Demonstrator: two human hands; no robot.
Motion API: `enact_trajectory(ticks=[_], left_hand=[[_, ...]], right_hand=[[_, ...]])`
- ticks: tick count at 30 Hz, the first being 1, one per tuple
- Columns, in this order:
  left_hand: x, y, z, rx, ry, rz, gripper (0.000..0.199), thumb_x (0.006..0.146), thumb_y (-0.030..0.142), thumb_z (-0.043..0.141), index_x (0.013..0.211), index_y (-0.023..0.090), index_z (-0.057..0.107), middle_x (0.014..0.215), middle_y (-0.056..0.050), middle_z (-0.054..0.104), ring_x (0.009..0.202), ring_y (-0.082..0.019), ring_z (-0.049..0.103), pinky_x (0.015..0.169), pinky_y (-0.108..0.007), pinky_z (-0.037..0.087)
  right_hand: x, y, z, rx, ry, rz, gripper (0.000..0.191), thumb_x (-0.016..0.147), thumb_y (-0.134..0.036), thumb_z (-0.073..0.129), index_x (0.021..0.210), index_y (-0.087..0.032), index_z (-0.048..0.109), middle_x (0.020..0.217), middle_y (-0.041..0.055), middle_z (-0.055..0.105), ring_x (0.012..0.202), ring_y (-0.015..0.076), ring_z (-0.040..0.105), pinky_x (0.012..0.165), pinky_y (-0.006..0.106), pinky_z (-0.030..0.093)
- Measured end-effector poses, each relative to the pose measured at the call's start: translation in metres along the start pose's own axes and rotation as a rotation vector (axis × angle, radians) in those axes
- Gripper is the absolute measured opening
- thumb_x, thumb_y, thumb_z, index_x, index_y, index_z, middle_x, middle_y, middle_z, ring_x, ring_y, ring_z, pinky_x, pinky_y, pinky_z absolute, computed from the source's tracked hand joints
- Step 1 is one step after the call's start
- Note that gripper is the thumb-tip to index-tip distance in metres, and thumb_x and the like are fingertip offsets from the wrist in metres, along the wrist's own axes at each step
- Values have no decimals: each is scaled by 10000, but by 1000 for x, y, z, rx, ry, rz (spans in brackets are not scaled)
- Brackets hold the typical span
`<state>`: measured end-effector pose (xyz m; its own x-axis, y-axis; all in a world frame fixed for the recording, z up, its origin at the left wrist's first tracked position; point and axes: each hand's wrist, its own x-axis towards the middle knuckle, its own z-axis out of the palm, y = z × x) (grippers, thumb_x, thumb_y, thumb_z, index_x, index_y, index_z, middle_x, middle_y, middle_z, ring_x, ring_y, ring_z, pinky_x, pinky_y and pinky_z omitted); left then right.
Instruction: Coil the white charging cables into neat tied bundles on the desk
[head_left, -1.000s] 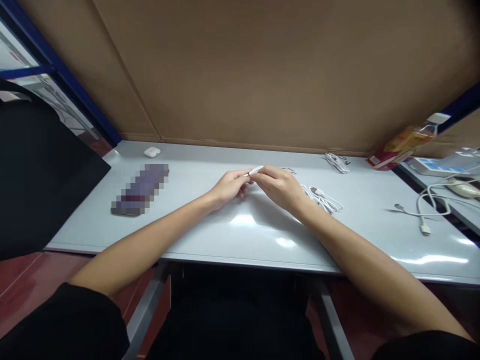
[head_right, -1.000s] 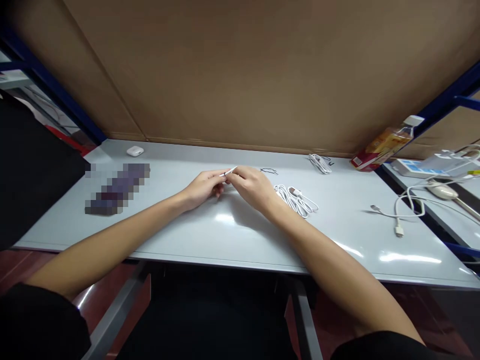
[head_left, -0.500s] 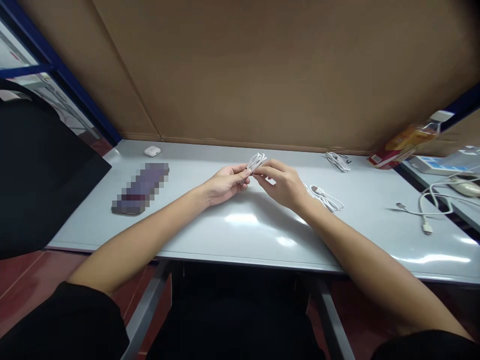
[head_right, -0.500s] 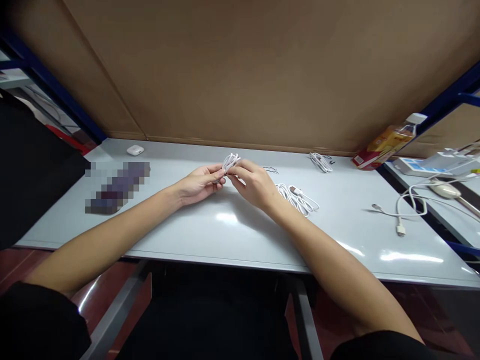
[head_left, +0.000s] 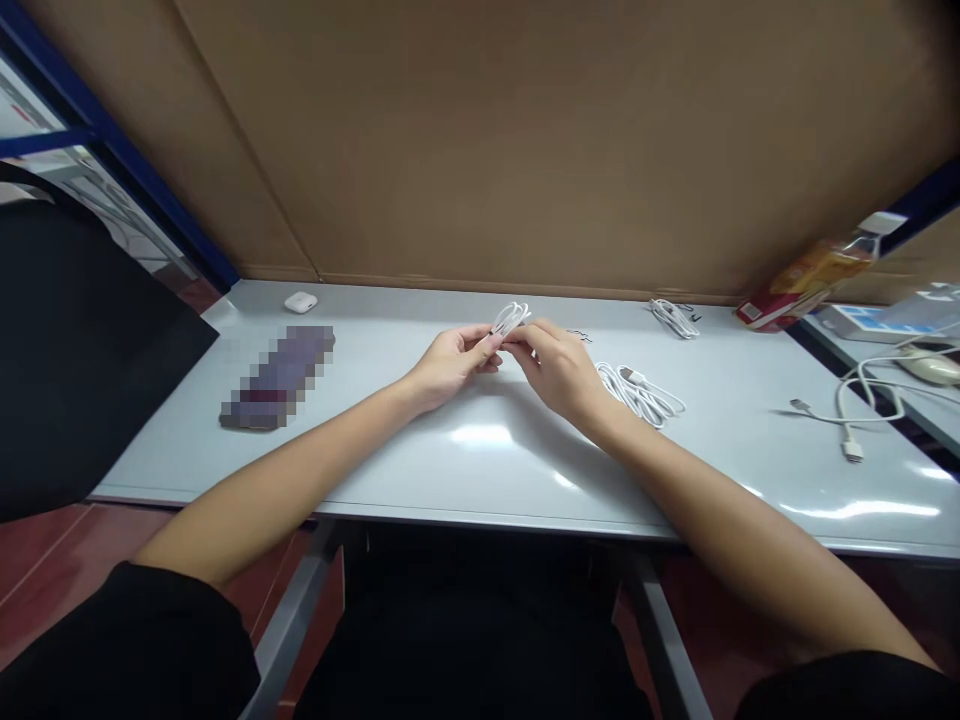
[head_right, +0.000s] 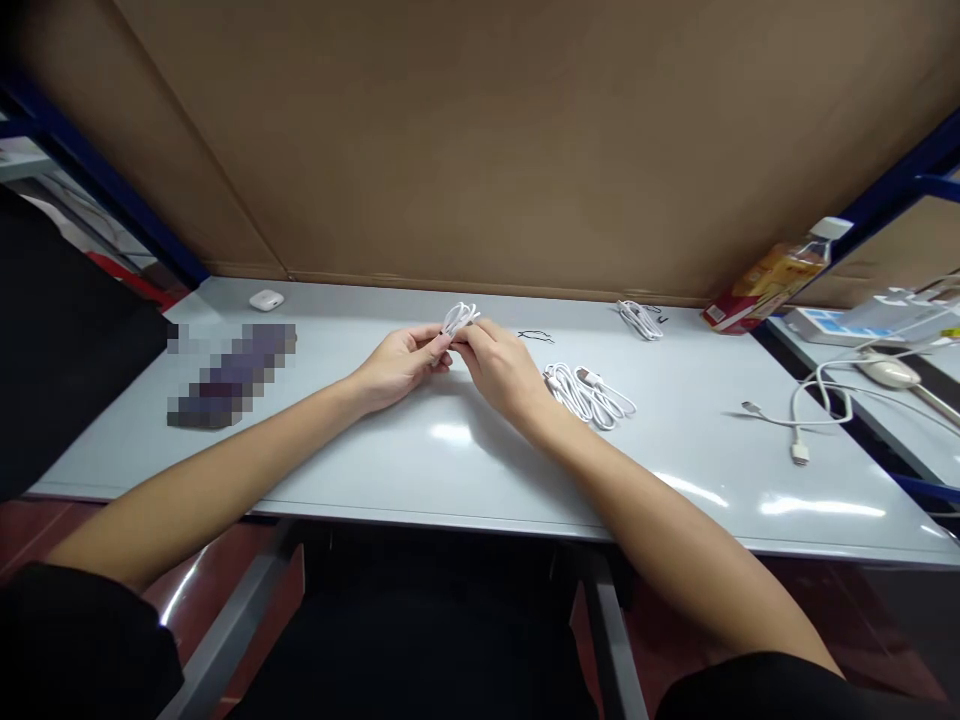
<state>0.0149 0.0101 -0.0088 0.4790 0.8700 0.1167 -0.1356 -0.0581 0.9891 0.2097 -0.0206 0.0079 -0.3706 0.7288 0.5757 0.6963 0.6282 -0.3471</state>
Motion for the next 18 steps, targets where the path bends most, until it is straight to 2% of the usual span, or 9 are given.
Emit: enact_trajectory(ticks=[4,7,9,13,16,18], left_hand=[[-3,5,-5,255,-94,70,385,926,425,743,1196,157,683,1113,-95,727,946,-181,685,925,-358,526],[-4,4,-3,319,-69,81,323,982,375,662,1221,164,610,1179,-107,692,967,-185,702,922,-374,542],[-4,-1,1,281,-34,76,285,1000,347,627,1221,176,570,1219,-106,663,969,-175,706,930,-379,549],[-1,-8,6,151,14,128,263,994,337,636,1194,192,548,1272,-105,631,947,-151,692,929,-371,556],[0,-8,3,189,-3,197,273,989,354,655,1193,184,591,1258,-104,661,974,-167,696,949,-381,551],[1,-4,-1,221,-44,236,304,962,369,699,1192,178,648,1256,-109,690,1037,-203,705,980,-402,546]], right_hand=[[1,3,-6,30,-71,-42,217,1037,-244,473,973,-220,679,988,97,694,848,238,611,761,356,462],[1,3,-6,38,-67,-19,201,1023,-245,479,955,-228,668,977,91,684,838,237,597,755,358,453],[2,3,-4,74,-45,32,181,1006,-235,498,927,-227,661,939,82,687,813,229,591,754,358,448],[5,-1,-8,336,-87,280,161,970,-292,584,860,-216,674,873,60,711,768,204,594,740,347,439],[9,0,-16,764,-245,550,221,911,-364,692,774,-190,678,782,41,665,712,165,562,687,311,441],[10,4,-21,1068,-379,743,207,841,-316,770,732,-175,664,722,14,606,675,129,532,646,271,446]])
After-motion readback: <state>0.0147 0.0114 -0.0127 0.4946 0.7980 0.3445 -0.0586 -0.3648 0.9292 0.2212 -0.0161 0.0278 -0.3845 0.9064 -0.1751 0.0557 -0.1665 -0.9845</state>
